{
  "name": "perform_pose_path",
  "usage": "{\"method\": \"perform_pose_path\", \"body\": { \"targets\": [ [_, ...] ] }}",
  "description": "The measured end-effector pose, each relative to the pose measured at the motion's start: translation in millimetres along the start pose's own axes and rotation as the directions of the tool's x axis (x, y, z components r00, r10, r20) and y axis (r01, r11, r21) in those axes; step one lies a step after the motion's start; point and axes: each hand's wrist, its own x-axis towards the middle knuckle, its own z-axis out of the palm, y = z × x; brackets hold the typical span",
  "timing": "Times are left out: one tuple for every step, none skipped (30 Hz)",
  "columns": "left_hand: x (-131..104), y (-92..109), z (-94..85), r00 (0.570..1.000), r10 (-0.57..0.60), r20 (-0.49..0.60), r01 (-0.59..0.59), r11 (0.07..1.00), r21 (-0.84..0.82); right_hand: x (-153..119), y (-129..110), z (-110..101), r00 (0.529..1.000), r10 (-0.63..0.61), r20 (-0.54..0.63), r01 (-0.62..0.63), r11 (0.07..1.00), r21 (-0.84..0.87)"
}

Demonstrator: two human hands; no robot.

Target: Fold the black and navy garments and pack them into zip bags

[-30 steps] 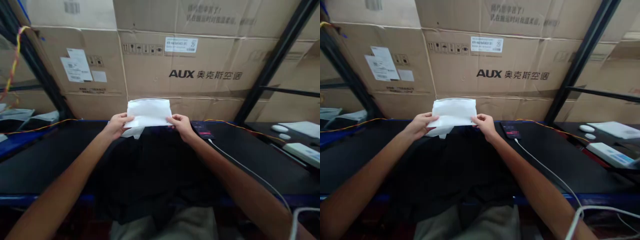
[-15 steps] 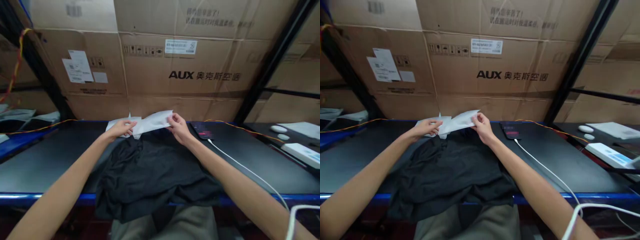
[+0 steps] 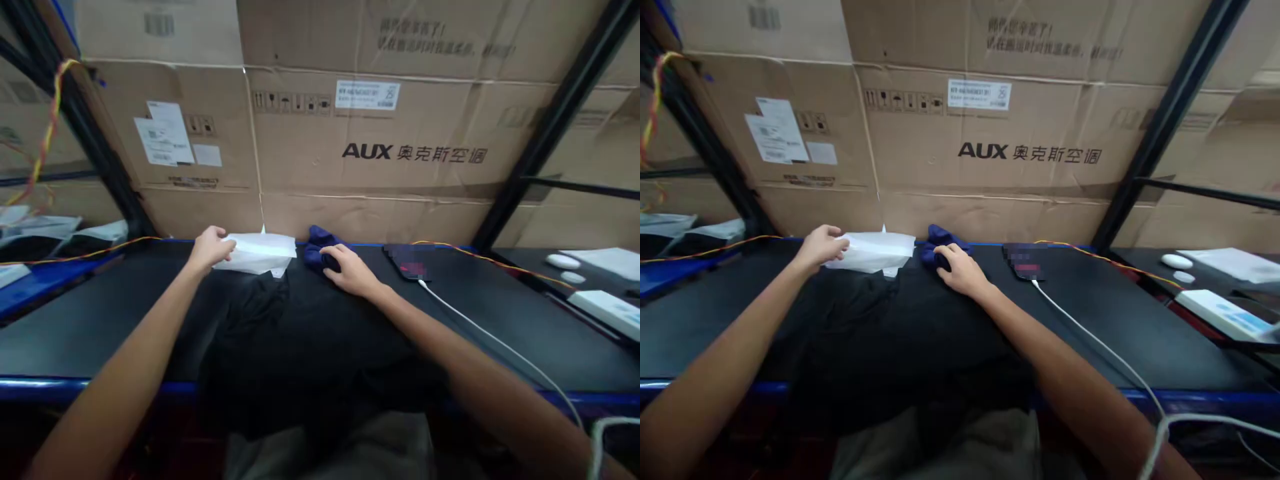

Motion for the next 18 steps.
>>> {"method": "perform_pose_path", "body": {
  "targets": [
    [-1, -1, -0.2, 0.999, 0.036, -0.018, -0.035, 0.999, 0.021, 1, 2, 0, 0.999, 0.008, -0.045, -0.008, 1.0, 0.007],
    [-3, -1, 0.8, 0.996, 0.086, -0.035, -0.085, 0.996, 0.04, 4, 3, -2, 0.993, 0.023, -0.114, -0.019, 0.999, 0.03],
    [-5, 1, 2.8, 0.989, 0.144, -0.046, -0.142, 0.989, 0.05, 7, 4, -4, 0.979, 0.051, -0.197, -0.036, 0.996, 0.077],
    [-8, 4, 5.9, 0.979, 0.199, -0.05, -0.197, 0.979, 0.047, 11, 4, -7, 0.953, 0.099, -0.285, -0.056, 0.986, 0.156],
    [-12, 8, 9.9, 0.969, 0.242, -0.046, -0.24, 0.97, 0.036, 16, 2, -12, 0.916, 0.172, -0.363, -0.073, 0.96, 0.271],
    [-17, 13, 14.6, 0.96, 0.279, -0.028, -0.278, 0.96, 0.021, 20, 0, -17, 0.875, 0.263, -0.407, -0.08, 0.906, 0.415],
    [-22, 19, 19.9, 0.949, 0.314, 0.003, -0.314, 0.949, 0.0, 24, -3, -23, 0.84, 0.355, -0.41, -0.071, 0.821, 0.566],
    [-29, 24, 25.6, 0.933, 0.356, 0.046, -0.355, 0.934, -0.03, 28, -7, -30, 0.814, 0.437, -0.381, -0.05, 0.708, 0.704],
    [-37, 30, 31.4, 0.903, 0.417, 0.107, -0.409, 0.908, -0.089, 31, -12, -37, 0.821, 0.478, -0.313, -0.032, 0.586, 0.81],
    [-46, 35, 37.2, 0.865, 0.471, 0.171, -0.447, 0.88, -0.161, 32, -18, -44, 0.837, 0.478, -0.266, -0.002, 0.488, 0.873],
    [-55, 40, 42.9, 0.821, 0.517, 0.242, -0.466, 0.852, -0.239, 33, -23, -51, 0.849, 0.472, -0.238, 0.026, 0.411, 0.911],
    [-65, 44, 48.4, 0.779, 0.549, 0.303, -0.463, 0.829, -0.313, 33, -29, -57, 0.855, 0.467, -0.227, 0.054, 0.354, 0.934],
    [-73, 48, 53.6, 0.744, 0.572, 0.345, -0.458, 0.813, -0.359, 32, -34, -62, 0.86, 0.468, -0.204, 0.066, 0.295, 0.953],
    [-81, 50, 58.4, 0.723, 0.586, 0.365, -0.457, 0.802, -0.383, 31, -38, -66, 0.866, 0.468, -0.176, 0.068, 0.237, 0.969],
    [-87, 52, 62.7, 0.71, 0.594, 0.377, -0.453, 0.796, -0.4, 29, -41, -69, 0.872, 0.466, -0.147, 0.066, 0.187, 0.98],
    [-92, 52, 66.3, 0.703, 0.598, 0.385, -0.458, 0.795, -0.398, 27, -43, -70, 0.88, 0.461, -0.115, 0.055, 0.143, 0.988],
    [-94, 52, 69.2, 0.696, 0.603, 0.39, -0.473, 0.794, -0.382, 25, -45, -71, 0.889, 0.45, -0.084, 0.038, 0.11, 0.993],
    [-94, 52, 71.3, 0.687, 0.61, 0.395, -0.497, 0.791, -0.358, 22, -46, -71, 0.9, 0.432, -0.055, 0.019, 0.088, 0.996]
  ]
}}
